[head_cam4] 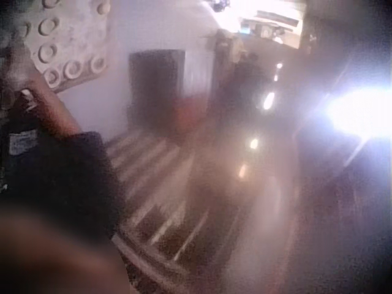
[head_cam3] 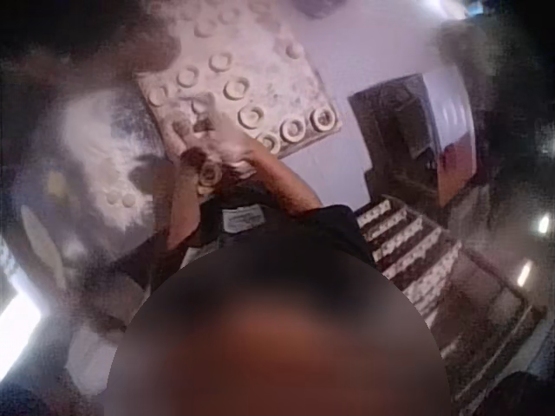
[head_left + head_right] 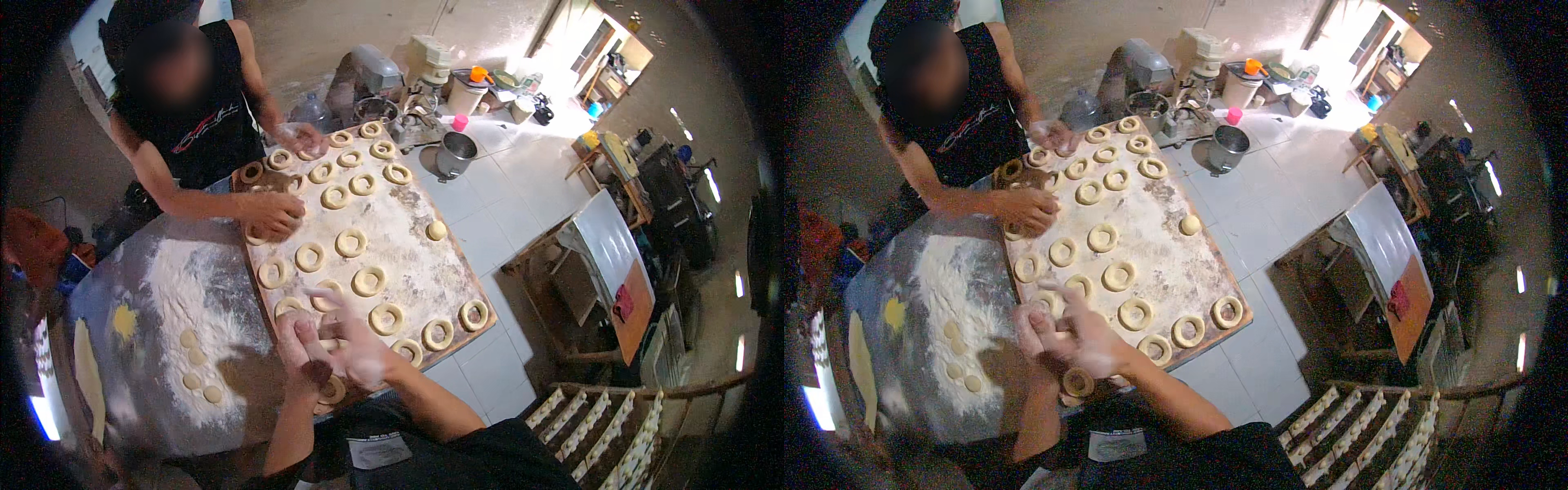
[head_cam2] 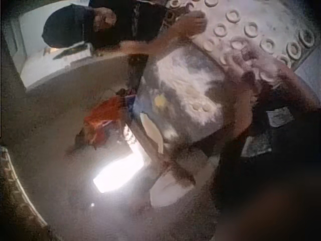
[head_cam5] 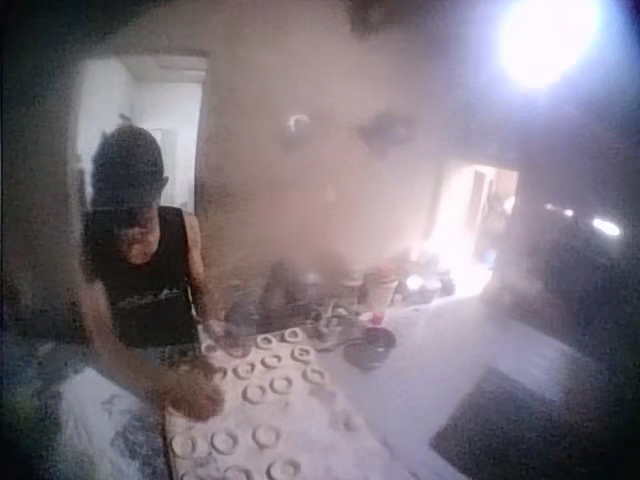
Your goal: The person shapes small dough pieces into ring shapes by hand and places them on a floured wooden board. Another person rolls out dough nearby. The shaped dough rings are arranged in rows on the board and later placed on a multi-tiered rack.
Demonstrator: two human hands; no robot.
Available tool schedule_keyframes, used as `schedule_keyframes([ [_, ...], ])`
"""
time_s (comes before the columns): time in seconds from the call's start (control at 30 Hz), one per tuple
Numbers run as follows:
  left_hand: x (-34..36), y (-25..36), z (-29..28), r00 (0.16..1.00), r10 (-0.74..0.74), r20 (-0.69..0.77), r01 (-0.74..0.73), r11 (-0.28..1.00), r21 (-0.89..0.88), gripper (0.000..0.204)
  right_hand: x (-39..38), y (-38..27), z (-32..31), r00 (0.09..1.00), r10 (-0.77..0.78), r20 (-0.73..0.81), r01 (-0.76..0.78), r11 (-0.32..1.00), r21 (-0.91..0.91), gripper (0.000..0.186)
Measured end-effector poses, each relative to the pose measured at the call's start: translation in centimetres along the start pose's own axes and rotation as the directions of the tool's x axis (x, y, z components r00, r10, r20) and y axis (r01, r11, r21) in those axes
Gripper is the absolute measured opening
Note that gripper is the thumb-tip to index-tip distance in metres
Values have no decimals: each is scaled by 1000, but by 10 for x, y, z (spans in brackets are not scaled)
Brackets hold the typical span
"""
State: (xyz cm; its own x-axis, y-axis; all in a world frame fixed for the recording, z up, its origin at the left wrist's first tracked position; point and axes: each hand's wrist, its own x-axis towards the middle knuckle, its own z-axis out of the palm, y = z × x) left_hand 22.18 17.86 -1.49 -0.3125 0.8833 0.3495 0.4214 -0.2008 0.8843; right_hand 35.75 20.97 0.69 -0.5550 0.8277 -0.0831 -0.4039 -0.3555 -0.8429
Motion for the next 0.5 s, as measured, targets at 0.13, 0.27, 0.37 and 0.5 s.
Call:
schedule_keyframes([
  [0.13,11,28,54,987,-105,118,101,994,36,25,-5,-18,-37,974,-130,-186,41,907,-418,52],
  [0.27,23,43,95,980,-109,168,107,994,17,28,-17,-41,-70,973,-193,-127,231,800,553,55],
  [0.37,20,54,115,955,-48,292,36,998,48,26,-19,-49,-87,954,-203,-220,6,748,-664,60],
  [0.5,24,62,139,920,-193,341,202,979,10,26,-26,-60,-116,929,-368,-27,298,708,640,43],
])
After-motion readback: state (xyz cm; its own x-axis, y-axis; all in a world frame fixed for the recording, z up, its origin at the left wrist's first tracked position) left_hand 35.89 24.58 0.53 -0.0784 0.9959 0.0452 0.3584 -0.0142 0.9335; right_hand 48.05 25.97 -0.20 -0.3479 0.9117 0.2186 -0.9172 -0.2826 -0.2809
